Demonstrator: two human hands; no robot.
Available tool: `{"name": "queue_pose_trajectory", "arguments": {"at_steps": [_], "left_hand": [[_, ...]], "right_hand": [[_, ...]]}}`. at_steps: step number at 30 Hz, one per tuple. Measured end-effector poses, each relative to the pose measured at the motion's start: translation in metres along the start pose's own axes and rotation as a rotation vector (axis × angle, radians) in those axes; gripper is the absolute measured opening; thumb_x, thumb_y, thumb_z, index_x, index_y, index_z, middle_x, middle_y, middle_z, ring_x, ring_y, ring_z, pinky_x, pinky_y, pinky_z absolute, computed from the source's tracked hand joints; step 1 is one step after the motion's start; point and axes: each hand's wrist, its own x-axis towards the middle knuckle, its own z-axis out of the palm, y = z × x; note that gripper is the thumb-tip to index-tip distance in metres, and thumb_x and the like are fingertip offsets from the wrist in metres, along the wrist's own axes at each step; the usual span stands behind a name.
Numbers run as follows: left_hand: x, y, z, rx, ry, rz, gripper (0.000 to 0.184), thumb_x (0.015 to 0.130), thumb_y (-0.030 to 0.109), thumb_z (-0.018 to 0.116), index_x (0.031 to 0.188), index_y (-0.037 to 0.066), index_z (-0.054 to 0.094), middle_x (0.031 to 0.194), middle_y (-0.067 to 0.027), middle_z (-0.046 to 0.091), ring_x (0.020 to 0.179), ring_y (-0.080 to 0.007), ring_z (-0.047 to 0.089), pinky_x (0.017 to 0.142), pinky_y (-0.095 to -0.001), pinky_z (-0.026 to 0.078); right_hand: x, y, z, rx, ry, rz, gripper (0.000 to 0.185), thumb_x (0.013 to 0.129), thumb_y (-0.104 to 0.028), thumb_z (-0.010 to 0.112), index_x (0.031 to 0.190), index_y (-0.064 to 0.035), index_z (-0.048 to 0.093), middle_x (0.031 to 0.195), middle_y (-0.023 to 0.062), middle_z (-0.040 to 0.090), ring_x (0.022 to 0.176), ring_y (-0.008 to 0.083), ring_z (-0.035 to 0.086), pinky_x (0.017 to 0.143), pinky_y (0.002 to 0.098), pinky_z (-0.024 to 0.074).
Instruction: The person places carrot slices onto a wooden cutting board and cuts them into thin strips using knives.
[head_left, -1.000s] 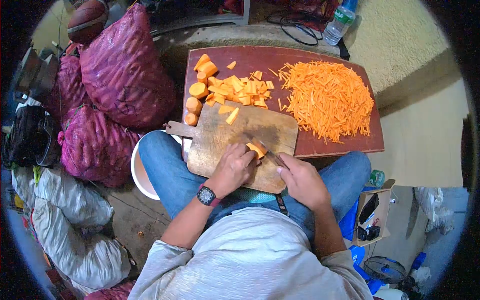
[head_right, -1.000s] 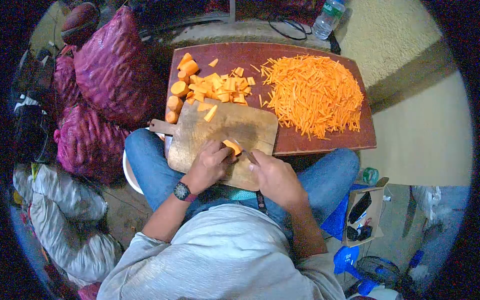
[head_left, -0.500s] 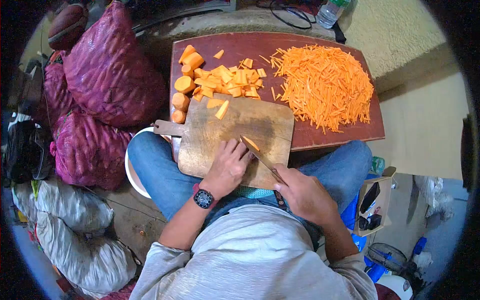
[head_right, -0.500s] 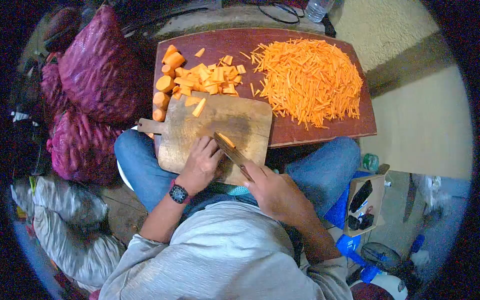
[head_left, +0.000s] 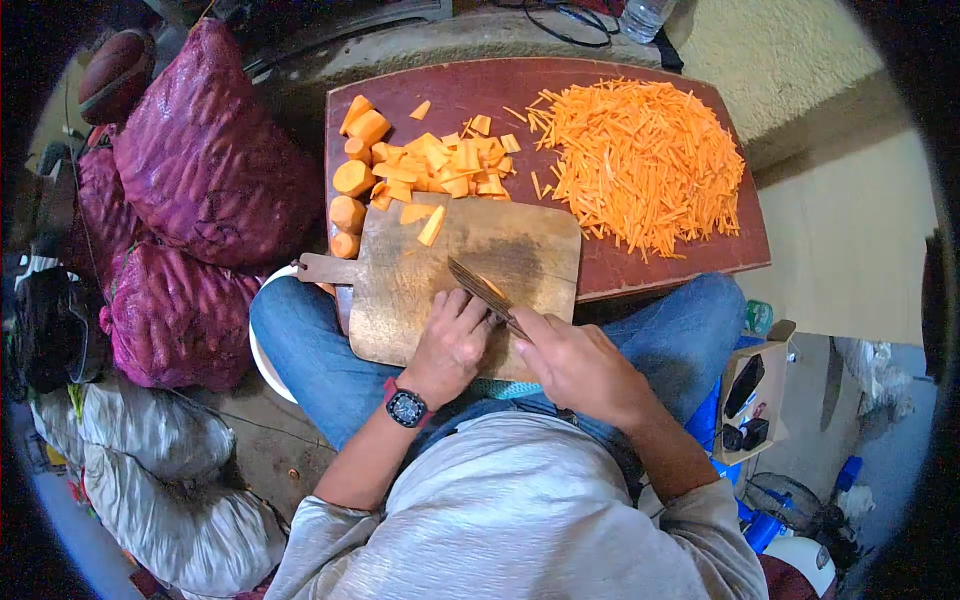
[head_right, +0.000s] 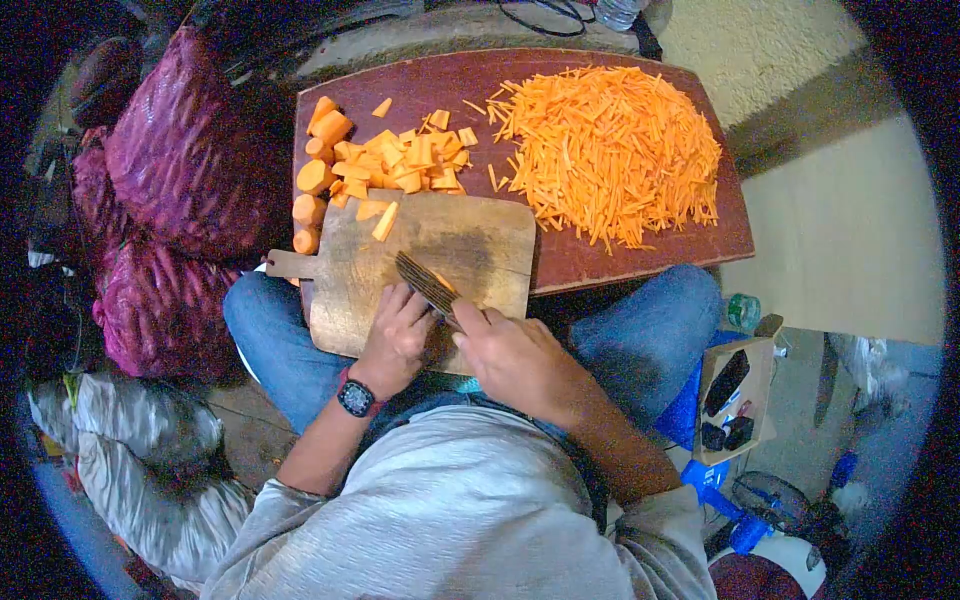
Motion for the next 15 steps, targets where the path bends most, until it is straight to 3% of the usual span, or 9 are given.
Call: {"name": "queue_pose_trajectory", "arguments": {"at_steps": [5, 9, 11, 15], "left_hand": [[-0.004, -0.002, 0.003, -0.013, 0.041, -0.008, 0.034, 0.083, 0.007, 0.067, 0.114, -0.004, 0.077, 0.12, -0.0148, 0.068, 0.11, -0.0352, 0.061, 0.098, -0.0477, 0.051], [-0.002, -0.002, 0.004, -0.044, 0.06, -0.004, 0.037, 0.084, 0.008, 0.067, 0.117, -0.004, 0.077, 0.121, -0.0148, 0.068, 0.111, -0.0356, 0.061, 0.1, -0.0481, 0.051], [-0.002, 0.0, 0.003, -0.047, 0.05, -0.011, 0.037, 0.084, 0.007, 0.067, 0.117, -0.004, 0.077, 0.12, -0.015, 0.068, 0.112, -0.0358, 0.061, 0.1, -0.0481, 0.051], [-0.002, 0.0, 0.0, -0.071, 0.061, -0.021, 0.035, 0.085, 0.006, 0.065, 0.115, -0.006, 0.077, 0.12, -0.0162, 0.067, 0.112, -0.0362, 0.061, 0.102, -0.0481, 0.052]], "right_hand": [[-0.027, -0.008, -0.012, 0.076, -0.025, 0.078, 0.038, 0.109, -0.017, 0.062, 0.142, 0.0008, 0.056, 0.118, 0.0321, 0.072, 0.104, 0.052, 0.072, 0.083, 0.0582, 0.0599], [-0.008, -0.007, -0.001, 0.05, 0.07, 0.0, 0.038, 0.109, -0.016, 0.061, 0.143, -0.0012, 0.056, 0.115, 0.0322, 0.072, 0.104, 0.0515, 0.072, 0.083, 0.0577, 0.0593], [0.009, -0.013, -0.009, 0.115, -0.081, 0.135, 0.037, 0.108, -0.015, 0.061, 0.142, -0.0024, 0.056, 0.113, 0.033, 0.071, 0.106, 0.0519, 0.071, 0.084, 0.0585, 0.0579], [-0.012, -0.008, -0.005, 0.082, -0.004, 0.043, 0.035, 0.108, -0.016, 0.061, 0.139, -0.0015, 0.056, 0.112, 0.0333, 0.071, 0.106, 0.0532, 0.07, 0.085, 0.0599, 0.0566]]}}
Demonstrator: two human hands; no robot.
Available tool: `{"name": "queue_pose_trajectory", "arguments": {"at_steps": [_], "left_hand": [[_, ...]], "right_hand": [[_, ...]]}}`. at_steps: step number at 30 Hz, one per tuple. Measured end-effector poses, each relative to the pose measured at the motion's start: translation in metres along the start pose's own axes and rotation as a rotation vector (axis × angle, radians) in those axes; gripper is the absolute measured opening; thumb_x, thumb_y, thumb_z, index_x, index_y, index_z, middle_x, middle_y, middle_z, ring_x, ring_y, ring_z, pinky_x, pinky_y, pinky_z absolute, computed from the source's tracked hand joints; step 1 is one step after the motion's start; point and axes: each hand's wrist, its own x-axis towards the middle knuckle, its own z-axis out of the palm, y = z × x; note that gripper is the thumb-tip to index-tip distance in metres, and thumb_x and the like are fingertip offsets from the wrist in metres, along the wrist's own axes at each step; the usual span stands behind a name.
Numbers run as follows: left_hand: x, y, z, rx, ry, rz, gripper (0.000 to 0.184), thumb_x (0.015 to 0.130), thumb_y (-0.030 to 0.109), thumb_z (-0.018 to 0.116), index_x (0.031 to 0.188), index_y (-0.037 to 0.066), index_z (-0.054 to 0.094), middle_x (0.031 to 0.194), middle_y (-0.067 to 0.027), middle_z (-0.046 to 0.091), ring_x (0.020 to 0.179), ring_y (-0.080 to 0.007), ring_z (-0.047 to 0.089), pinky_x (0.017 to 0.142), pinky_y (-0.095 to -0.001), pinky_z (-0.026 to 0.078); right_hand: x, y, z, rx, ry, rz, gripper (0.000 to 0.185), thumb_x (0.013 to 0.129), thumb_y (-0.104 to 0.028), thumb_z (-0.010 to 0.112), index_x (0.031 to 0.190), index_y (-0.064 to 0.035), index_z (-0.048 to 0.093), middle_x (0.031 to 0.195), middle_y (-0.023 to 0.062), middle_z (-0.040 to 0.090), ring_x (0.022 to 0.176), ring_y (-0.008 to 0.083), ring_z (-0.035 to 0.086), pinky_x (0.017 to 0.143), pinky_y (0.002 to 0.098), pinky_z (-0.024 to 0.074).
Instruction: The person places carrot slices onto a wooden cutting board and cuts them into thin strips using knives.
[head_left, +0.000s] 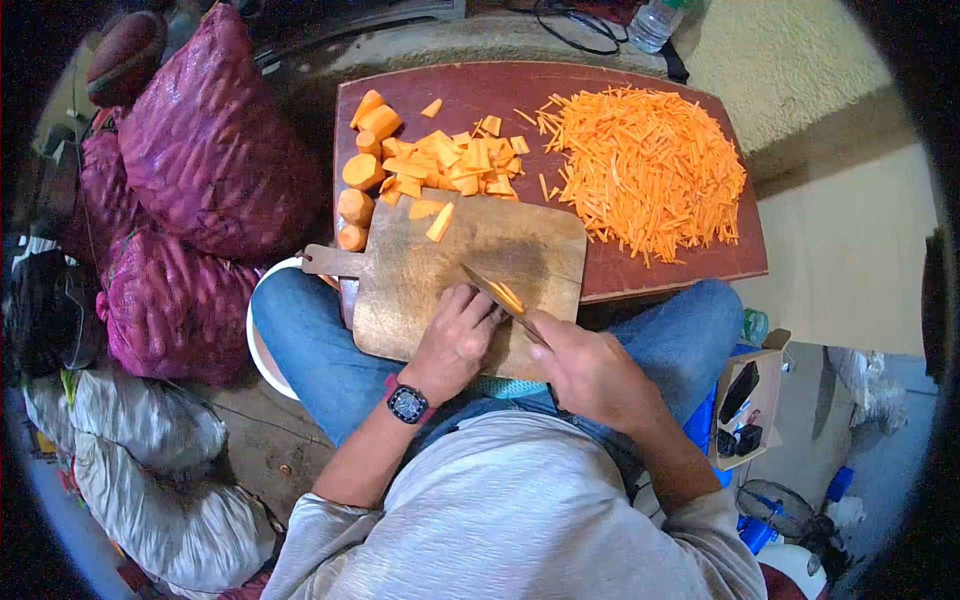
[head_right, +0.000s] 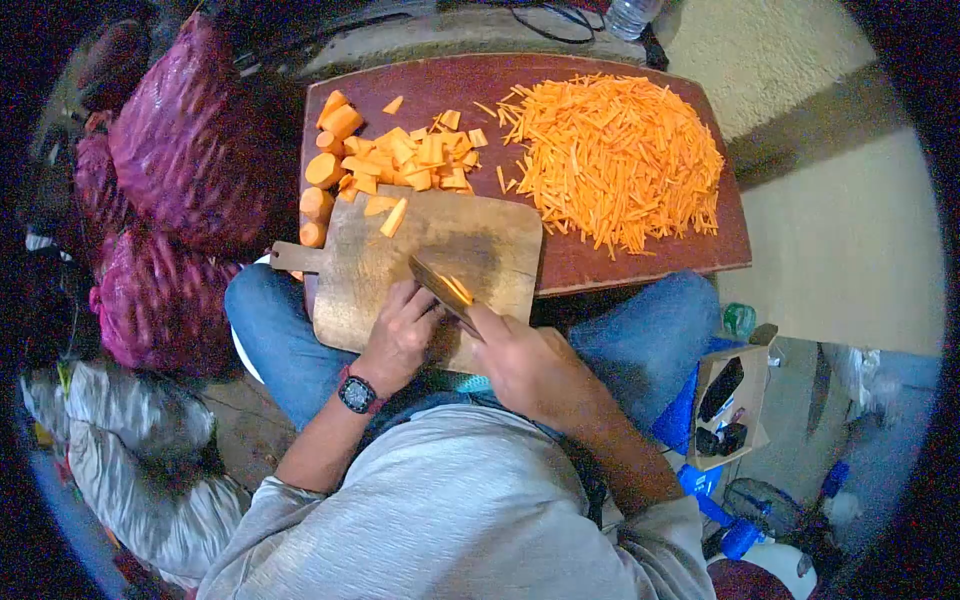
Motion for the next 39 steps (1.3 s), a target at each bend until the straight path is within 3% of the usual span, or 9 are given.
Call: {"name": "queue_pose_trajectory", "arguments": {"at_steps": [14, 18, 21, 24, 27, 29, 33, 36, 39], "left_hand": [[-0.002, -0.004, 0.0, 0.01, -0.03, 0.001, 0.036, 0.084, 0.01, 0.066, 0.114, -0.007, 0.077, 0.121, -0.016, 0.068, 0.111, -0.0351, 0.061, 0.103, -0.0463, 0.052], [-0.004, -0.005, 0.003, -0.007, -0.025, -0.003, 0.037, 0.084, 0.01, 0.066, 0.117, -0.006, 0.076, 0.124, -0.016, 0.068, 0.111, -0.0352, 0.061, 0.102, -0.0463, 0.052], [-0.002, -0.003, 0.001, -0.005, -0.001, 0.018, 0.037, 0.085, 0.009, 0.065, 0.118, -0.007, 0.075, 0.122, -0.0159, 0.068, 0.11, -0.0349, 0.061, 0.102, -0.046, 0.052], [-0.002, -0.001, -0.002, 0.01, -0.012, 0.012, 0.035, 0.086, 0.008, 0.065, 0.116, -0.007, 0.075, 0.122, -0.0162, 0.068, 0.11, -0.0349, 0.061, 0.101, -0.046, 0.052], [-0.004, -0.002, 0.001, 0.019, -0.013, 0.002, 0.036, 0.087, 0.009, 0.065, 0.117, -0.007, 0.075, 0.123, -0.0167, 0.067, 0.111, -0.0349, 0.061, 0.101, -0.0461, 0.052], [-0.003, -0.002, 0.003, 0.014, 0.01, 0.009, 0.036, 0.087, 0.009, 0.065, 0.118, -0.007, 0.075, 0.123, -0.0165, 0.067, 0.11, -0.0347, 0.061, 0.101, -0.046, 0.052], [-0.004, -0.003, 0.003, 0.02, 0.013, 0.005, 0.037, 0.087, 0.009, 0.065, 0.12, -0.006, 0.074, 0.12, -0.016, 0.067, 0.11, -0.0343, 0.061, 0.1, -0.0461, 0.052], [-0.004, -0.002, -0.001, 0.029, -0.021, 0.005, 0.037, 0.087, 0.009, 0.066, 0.119, -0.006, 0.074, 0.118, -0.0156, 0.067, 0.11, -0.0342, 0.062, 0.099, -0.0461, 0.052], [-0.007, -0.004, 0.005, 0.011, 0.005, -0.008, 0.037, 0.086, 0.009, 0.066, 0.119, -0.006, 0.074, 0.115, -0.0156, 0.067, 0.108, -0.0341, 0.062, 0.099, -0.0459, 0.053]], "right_hand": [[-0.005, -0.003, 0.001, -0.08, 0.034, -0.056, 0.03, 0.11, -0.018, 0.06, 0.132, 0.0001, 0.052, 0.097, 0.0304, 0.073, 0.094, 0.0513, 0.073, 0.076, 0.0621, 0.0583], [0.01, -0.002, 0.011, -0.07, 0.14, -0.138, 0.028, 0.11, -0.018, 0.06, 0.13, -0.0003, 0.052, 0.098, 0.0301, 0.073, 0.094, 0.0507, 0.074, 0.076, 0.0616, 0.0585], [0.024, -0.006, 0.007, 0.021, -0.011, 0.051, 0.034, 0.107, -0.015, 0.063, 0.138, -0.0019, 0.057, 0.112, 0.0331, 0.071, 0.108, 0.054, 0.069, 0.085, 0.0602, 0.056], [0.004, -0.004, 0.006, -0.007, 0.095, -0.121, 0.035, 0.106, -0.015, 0.063, 0.138, -0.0018, 0.058, 0.111, 0.0329, 0.071, 0.108, 0.0536, 0.069, 0.086, 0.0599, 0.0563], [-0.003, -0.006, 0.004, -0.04, -0.032, 0.099, 0.037, 0.106, -0.014, 0.064, 0.14, -0.0005, 0.057, 0.112, 0.0329, 0.072, 0.108, 0.053, 0.07, 0.087, 0.059, 0.0572], [0.008, 0.01, 0.016, 0.029, 0.126, -0.123, 0.037, 0.106, -0.014, 0.063, 0.14, -0.0003, 0.057, 0.113, 0.0329, 0.072, 0.108, 0.0528, 0.07, 0.087, 0.0589, 0.0573], [0.023, -0.004, 0.006, -0.039, -0.016, 0.032, 0.038, 0.106, -0.014, 0.063, 0.141, 0.0005, 0.057, 0.113, 0.0324, 0.072, 0.107, 0.0526, 0.071, 0.087, 0.0582, 0.0576], [0.002, -0.004, 0.004, -0.004, 0.108, -0.14, 0.035, 0.107, -0.015, 0.062, 0.138, 0.0005, 0.058, 0.11, 0.0324, 0.072, 0.105, 0.0533, 0.071, 0.086, 0.0588, 0.0571], [0.0, -0.013, 0.0, -0.051, -0.063, 0.158, 0.036, 0.107, -0.015, 0.062, 0.139, 0.0013, 0.058, 0.112, 0.032, 0.073, 0.104, 0.0531, 0.071, 0.085, 0.0584, 0.0573]]}}
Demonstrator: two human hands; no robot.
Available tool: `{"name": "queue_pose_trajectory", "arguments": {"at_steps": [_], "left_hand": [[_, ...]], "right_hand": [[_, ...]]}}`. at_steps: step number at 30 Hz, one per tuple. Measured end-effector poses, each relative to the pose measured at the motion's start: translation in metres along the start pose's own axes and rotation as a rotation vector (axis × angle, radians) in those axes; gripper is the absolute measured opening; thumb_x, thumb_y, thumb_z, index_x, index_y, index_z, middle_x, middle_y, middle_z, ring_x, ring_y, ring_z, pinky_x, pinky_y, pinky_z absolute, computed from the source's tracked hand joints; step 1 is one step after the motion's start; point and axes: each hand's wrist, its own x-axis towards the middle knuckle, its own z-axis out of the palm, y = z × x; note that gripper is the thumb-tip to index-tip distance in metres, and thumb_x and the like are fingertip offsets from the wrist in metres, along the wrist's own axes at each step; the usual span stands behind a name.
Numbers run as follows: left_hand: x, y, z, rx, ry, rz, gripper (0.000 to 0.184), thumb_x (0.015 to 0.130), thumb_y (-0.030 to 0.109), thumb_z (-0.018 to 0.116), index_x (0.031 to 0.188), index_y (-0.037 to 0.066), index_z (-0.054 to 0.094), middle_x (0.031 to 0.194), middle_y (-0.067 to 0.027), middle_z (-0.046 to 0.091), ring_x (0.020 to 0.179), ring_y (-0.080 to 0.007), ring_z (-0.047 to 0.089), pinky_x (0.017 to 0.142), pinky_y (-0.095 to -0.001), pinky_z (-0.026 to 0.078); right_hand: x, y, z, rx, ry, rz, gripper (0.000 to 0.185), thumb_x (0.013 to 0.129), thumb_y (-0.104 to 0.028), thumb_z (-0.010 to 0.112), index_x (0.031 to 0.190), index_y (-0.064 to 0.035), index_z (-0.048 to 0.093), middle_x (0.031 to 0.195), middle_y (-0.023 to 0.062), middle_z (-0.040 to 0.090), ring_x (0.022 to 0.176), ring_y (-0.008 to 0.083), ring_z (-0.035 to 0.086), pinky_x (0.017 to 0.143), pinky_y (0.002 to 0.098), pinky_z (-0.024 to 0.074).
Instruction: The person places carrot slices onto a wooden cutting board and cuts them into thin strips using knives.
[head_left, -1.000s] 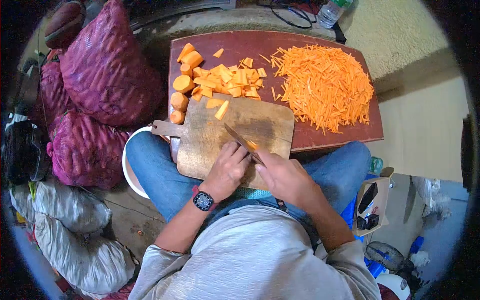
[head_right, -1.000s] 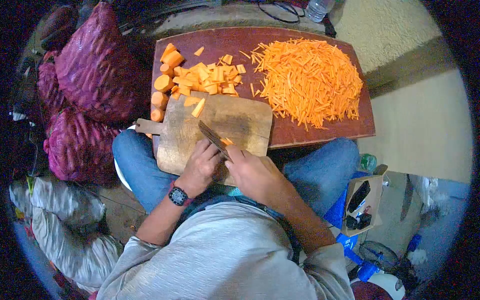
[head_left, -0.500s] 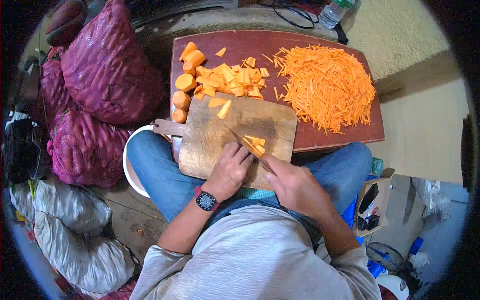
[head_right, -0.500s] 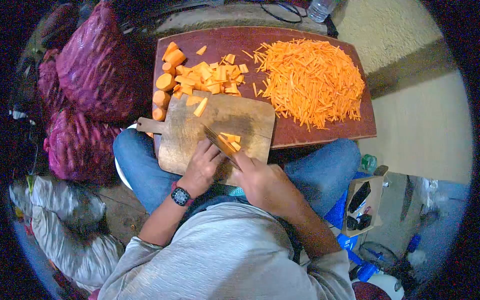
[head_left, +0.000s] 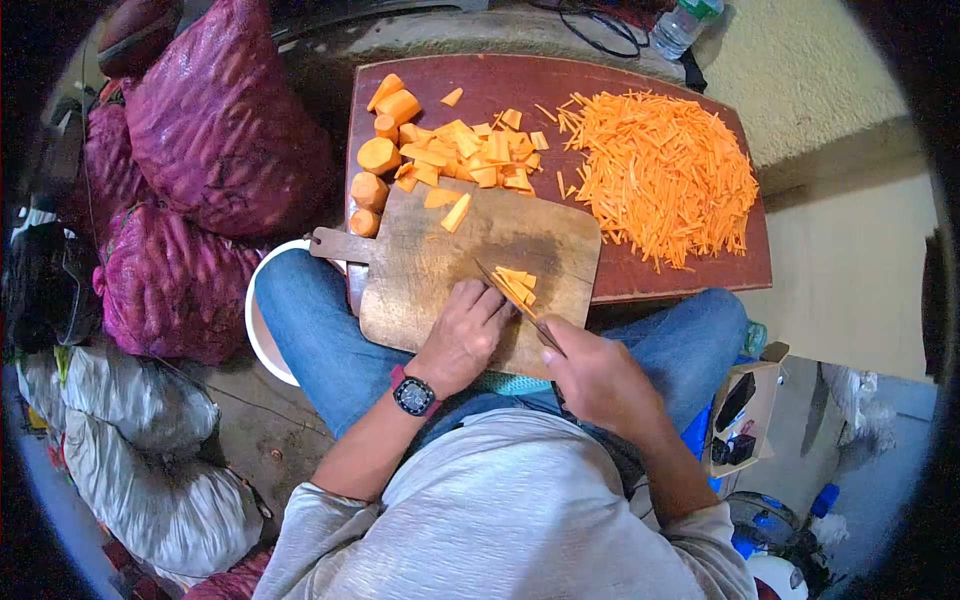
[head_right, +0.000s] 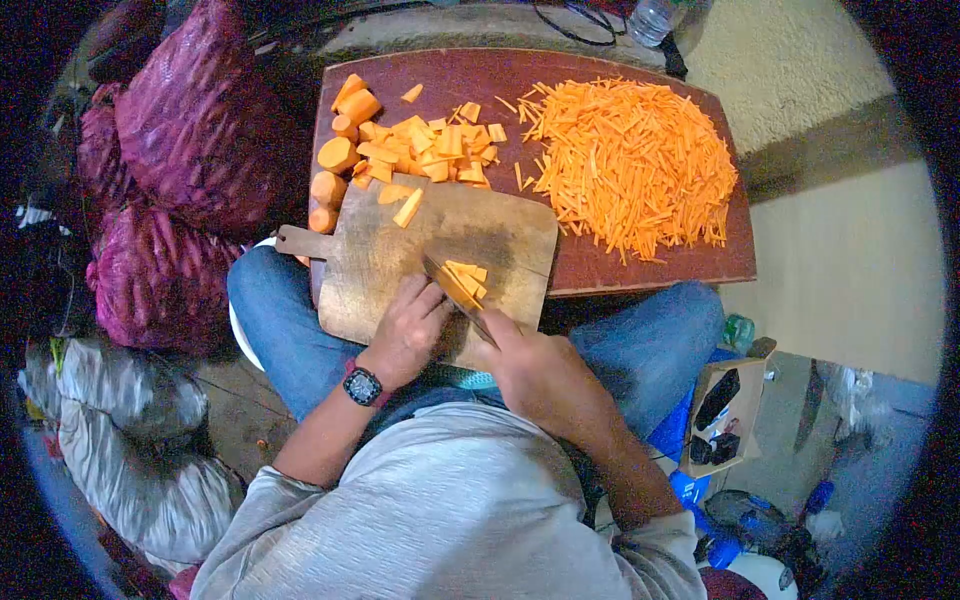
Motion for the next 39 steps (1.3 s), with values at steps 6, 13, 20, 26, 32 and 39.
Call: {"name": "queue_pose_trajectory", "arguments": {"at_steps": [6, 13, 20, 26, 32, 39], "left_hand": [[0.002, -0.001, -0.002, 0.01, 0.052, 0.035, 0.036, 0.086, 0.01, 0.066, 0.118, -0.006, 0.074, 0.11, -0.0152, 0.066, 0.105, -0.0339, 0.062, 0.096, -0.0456, 0.053], [0.001, 0.0, 0.001, 0.004, 0.041, 0.015, 0.036, 0.086, 0.009, 0.066, 0.118, -0.006, 0.074, 0.109, -0.0154, 0.065, 0.105, -0.0342, 0.061, 0.096, -0.0458, 0.053], [0.001, 0.003, -0.004, -0.005, 0.043, 0.003, 0.036, 0.087, 0.008, 0.067, 0.119, -0.007, 0.073, 0.108, -0.0153, 0.064, 0.104, -0.0345, 0.061, 0.096, -0.0447, 0.053], [0.0, 0.003, -0.001, -0.023, 0.066, 0.03, 0.036, 0.085, 0.007, 0.068, 0.118, -0.008, 0.073, 0.107, -0.0154, 0.064, 0.105, -0.0349, 0.061, 0.096, -0.0454, 0.053], [-0.003, -0.001, 0.002, -0.018, 0.079, 0.023, 0.037, 0.083, 0.008, 0.068, 0.116, -0.008, 0.074, 0.107, -0.0154, 0.064, 0.105, -0.0349, 0.061, 0.096, -0.0461, 0.052], [-0.003, 0.0, 0.002, -0.022, 0.052, 0.014, 0.038, 0.082, 0.008, 0.068, 0.116, -0.009, 0.074, 0.107, -0.0159, 0.064, 0.106, -0.0359, 0.06, 0.097, -0.0466, 0.052]], "right_hand": [[0.025, 0.006, 0.006, 0.053, 0.087, -0.179, 0.033, 0.107, -0.014, 0.062, 0.136, 0.0016, 0.059, 0.109, 0.0319, 0.072, 0.103, 0.053, 0.071, 0.084, 0.0579, 0.0573], [0.02, 0.013, 0.013, 0.02, 0.153, -0.254, 0.03, 0.109, -0.015, 0.059, 0.134, 0.0012, 0.054, 0.1, 0.0315, 0.073, 0.095, 0.0519, 0.073, 0.078, 0.0608, 0.0588], [-0.006, 0.001, 0.004, 0.062, 0.16, -0.172, 0.029, 0.108, -0.014, 0.061, 0.132, 0.0019, 0.06, 0.108, 0.0334, 0.071, 0.102, 0.0549, 0.069, 0.082, 0.0585, 0.0565], [0.024, 0.005, 0.011, 0.035, 0.134, -0.174, 0.03, 0.107, -0.013, 0.062, 0.133, 0.0026, 0.061, 0.108, 0.0327, 0.072, 0.103, 0.0538, 0.07, 0.084, 0.0573, 0.0568], [0.0, 0.012, 0.019, 0.118, 0.181, -0.204, 0.029, 0.108, -0.014, 0.062, 0.131, 0.0022, 0.061, 0.107, 0.0331, 0.071, 0.103, 0.0545, 0.069, 0.083, 0.0576, 0.0563], [0.012, 0.009, 0.01, 0.035, 0.143, -0.18, 0.027, 0.108, -0.015, 0.06, 0.13, 0.0016, 0.061, 0.107, 0.0334, 0.071, 0.104, 0.055, 0.069, 0.084, 0.0583, 0.0555]]}}
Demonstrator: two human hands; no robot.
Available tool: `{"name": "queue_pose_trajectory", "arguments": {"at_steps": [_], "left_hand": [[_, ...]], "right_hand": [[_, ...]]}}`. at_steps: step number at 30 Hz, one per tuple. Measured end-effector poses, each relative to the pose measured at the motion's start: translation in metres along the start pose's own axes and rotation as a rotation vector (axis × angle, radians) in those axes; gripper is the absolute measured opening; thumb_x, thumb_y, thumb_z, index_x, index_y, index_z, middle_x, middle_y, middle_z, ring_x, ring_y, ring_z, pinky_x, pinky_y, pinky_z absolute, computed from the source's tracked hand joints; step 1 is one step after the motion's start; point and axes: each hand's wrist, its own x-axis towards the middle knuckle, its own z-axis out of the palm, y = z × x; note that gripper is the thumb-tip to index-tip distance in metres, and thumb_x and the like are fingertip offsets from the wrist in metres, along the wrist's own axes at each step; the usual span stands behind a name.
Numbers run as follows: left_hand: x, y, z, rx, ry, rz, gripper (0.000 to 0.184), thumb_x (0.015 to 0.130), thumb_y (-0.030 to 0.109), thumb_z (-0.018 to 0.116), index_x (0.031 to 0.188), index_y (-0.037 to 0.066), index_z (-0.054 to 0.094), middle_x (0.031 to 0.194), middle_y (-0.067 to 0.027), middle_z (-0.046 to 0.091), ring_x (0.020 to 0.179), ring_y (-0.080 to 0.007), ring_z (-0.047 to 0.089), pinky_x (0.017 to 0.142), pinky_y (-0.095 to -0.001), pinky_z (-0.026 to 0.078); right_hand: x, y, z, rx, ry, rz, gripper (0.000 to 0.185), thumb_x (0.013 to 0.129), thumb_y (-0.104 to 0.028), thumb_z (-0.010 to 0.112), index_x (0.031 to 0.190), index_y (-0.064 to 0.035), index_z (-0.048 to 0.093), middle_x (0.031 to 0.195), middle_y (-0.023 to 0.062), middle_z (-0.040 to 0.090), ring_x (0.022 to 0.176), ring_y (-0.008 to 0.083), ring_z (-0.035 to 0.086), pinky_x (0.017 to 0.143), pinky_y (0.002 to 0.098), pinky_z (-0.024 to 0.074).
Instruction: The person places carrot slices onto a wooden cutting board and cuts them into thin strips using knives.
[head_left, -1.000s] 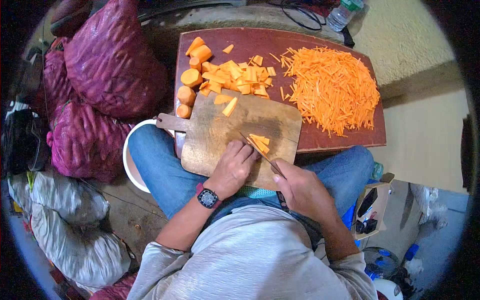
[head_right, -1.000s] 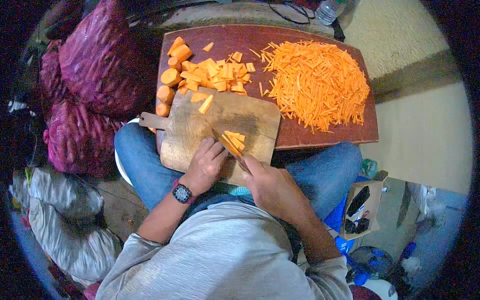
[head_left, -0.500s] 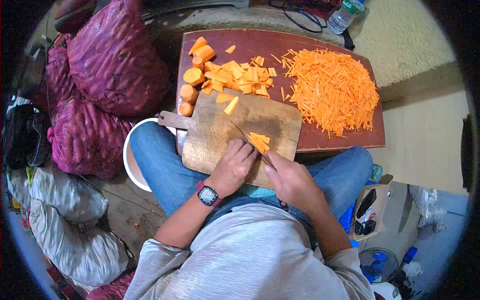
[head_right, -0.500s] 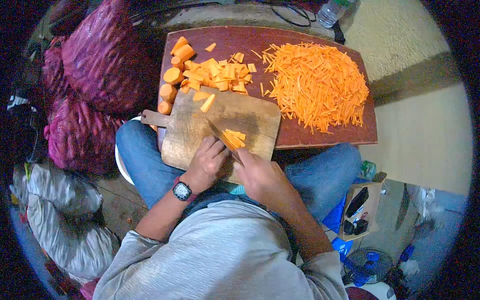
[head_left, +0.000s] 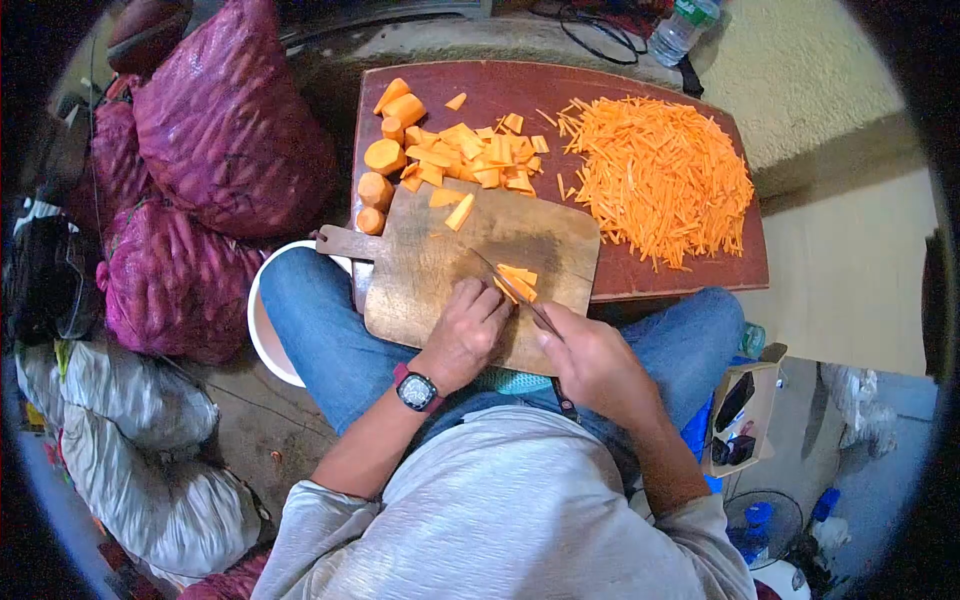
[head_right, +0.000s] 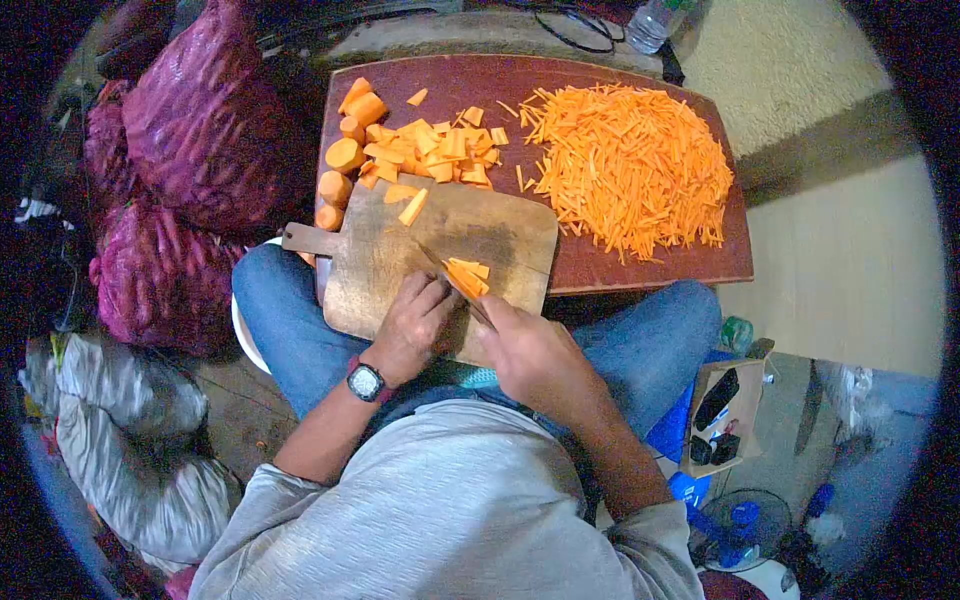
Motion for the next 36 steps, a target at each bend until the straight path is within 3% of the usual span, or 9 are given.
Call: {"name": "queue_pose_trajectory", "arguments": {"at_steps": [2, 6, 9, 14, 17, 23, 30, 36], "left_hand": [[-0.001, 0.001, -0.001, -0.005, -0.008, -0.017, 0.039, 0.082, 0.008, 0.068, 0.116, -0.009, 0.073, 0.108, -0.0162, 0.064, 0.106, -0.0362, 0.06, 0.097, -0.0472, 0.052], [0.0, 0.001, 0.0, -0.019, 0.027, -0.005, 0.039, 0.082, 0.008, 0.068, 0.117, -0.009, 0.073, 0.107, -0.016, 0.064, 0.107, -0.0361, 0.06, 0.097, -0.0475, 0.052], [0.001, 0.001, -0.001, -0.004, 0.025, 0.005, 0.038, 0.083, 0.008, 0.068, 0.117, -0.009, 0.073, 0.106, -0.0155, 0.064, 0.106, -0.0355, 0.061, 0.096, -0.0468, 0.052], [-0.003, -0.001, 0.001, -0.013, -0.003, -0.015, 0.038, 0.084, 0.007, 0.067, 0.118, -0.009, 0.073, 0.106, -0.0154, 0.064, 0.105, -0.0351, 0.061, 0.096, -0.0462, 0.052], [-0.001, -0.001, 0.001, -0.017, 0.024, 0.002, 0.037, 0.084, 0.007, 0.067, 0.117, -0.009, 0.073, 0.106, -0.0156, 0.064, 0.104, -0.0351, 0.06, 0.095, -0.046, 0.052], [0.0, 0.0, -0.001, -0.025, 0.031, -0.007, 0.034, 0.084, 0.008, 0.067, 0.114, -0.007, 0.073, 0.105, -0.0154, 0.065, 0.103, -0.035, 0.06, 0.095, -0.0463, 0.051], [0.0, -0.001, -0.001, -0.035, 0.019, -0.013, 0.032, 0.083, 0.006, 0.067, 0.112, -0.007, 0.073, 0.102, -0.0153, 0.063, 0.103, -0.0348, 0.06, 0.094, -0.0466, 0.051], [0.0, -0.001, 0.001, -0.036, 0.055, 0.004, 0.033, 0.081, 0.006, 0.07, 0.111, -0.007, 0.073, 0.105, -0.0156, 0.063, 0.104, -0.0351, 0.06, 0.095, -0.0469, 0.051]], "right_hand": [[-0.014, -0.005, -0.002, 0.038, 0.062, -0.042, 0.03, 0.107, -0.015, 0.061, 0.131, 0.0022, 0.057, 0.099, 0.0321, 0.073, 0.096, 0.054, 0.072, 0.08, 0.0625, 0.058], [-0.001, 0.003, 0.011, 0.047, 0.095, -0.09, 0.033, 0.107, -0.015, 0.061, 0.134, 0.0025, 0.058, 0.105, 0.032, 0.074, 0.099, 0.0539, 0.072, 0.083, 0.0616, 0.0586], [0.006, -0.004, 0.002, 0.009, -0.001, 0.043, 0.024, 0.107, -0.014, 0.061, 0.125, 0.0025, 0.062, 0.102, 0.0329, 0.07, 0.1, 0.0547, 0.069, 0.081, 0.0576, 0.0552], [-0.01, 0.0, 0.008, 0.099, 0.134, -0.103, 0.022, 0.107, -0.014, 0.061, 0.122, 0.0031, 0.062, 0.1, 0.0344, 0.069, 0.098, 0.0564, 0.067, 0.078, 0.059, 0.054], [0.007, 0.001, 0.004, 0.021, 0.002, -0.051, 0.031, 0.109, -0.017, 0.06, 0.133, 0.0022, 0.058, 0.106, 0.0337, 0.073, 0.1, 0.0538, 0.072, 0.083, 0.0608, 0.058], [-0.005, -0.003, 0.002, 0.075, 0.06, -0.068, 0.029, 0.109, -0.019, 0.059, 0.13, 0.0015, 0.058, 0.105, 0.0339, 0.072, 0.1, 0.0546, 0.071, 0.082, 0.0613, 0.0573], [0.006, -0.003, -0.002, 0.062, -0.019, -0.006, 0.031, 0.109, -0.019, 0.059, 0.132, 0.0019, 0.058, 0.106, 0.0334, 0.072, 0.1, 0.0542, 0.071, 0.083, 0.0623, 0.0568], [0.004, 0.005, 0.014, 0.113, 0.079, -0.039, 0.026, 0.108, -0.018, 0.06, 0.124, 0.0032, 0.059, 0.102, 0.0339, 0.072, 0.099, 0.0557, 0.07, 0.083, 0.0625, 0.0555]]}}
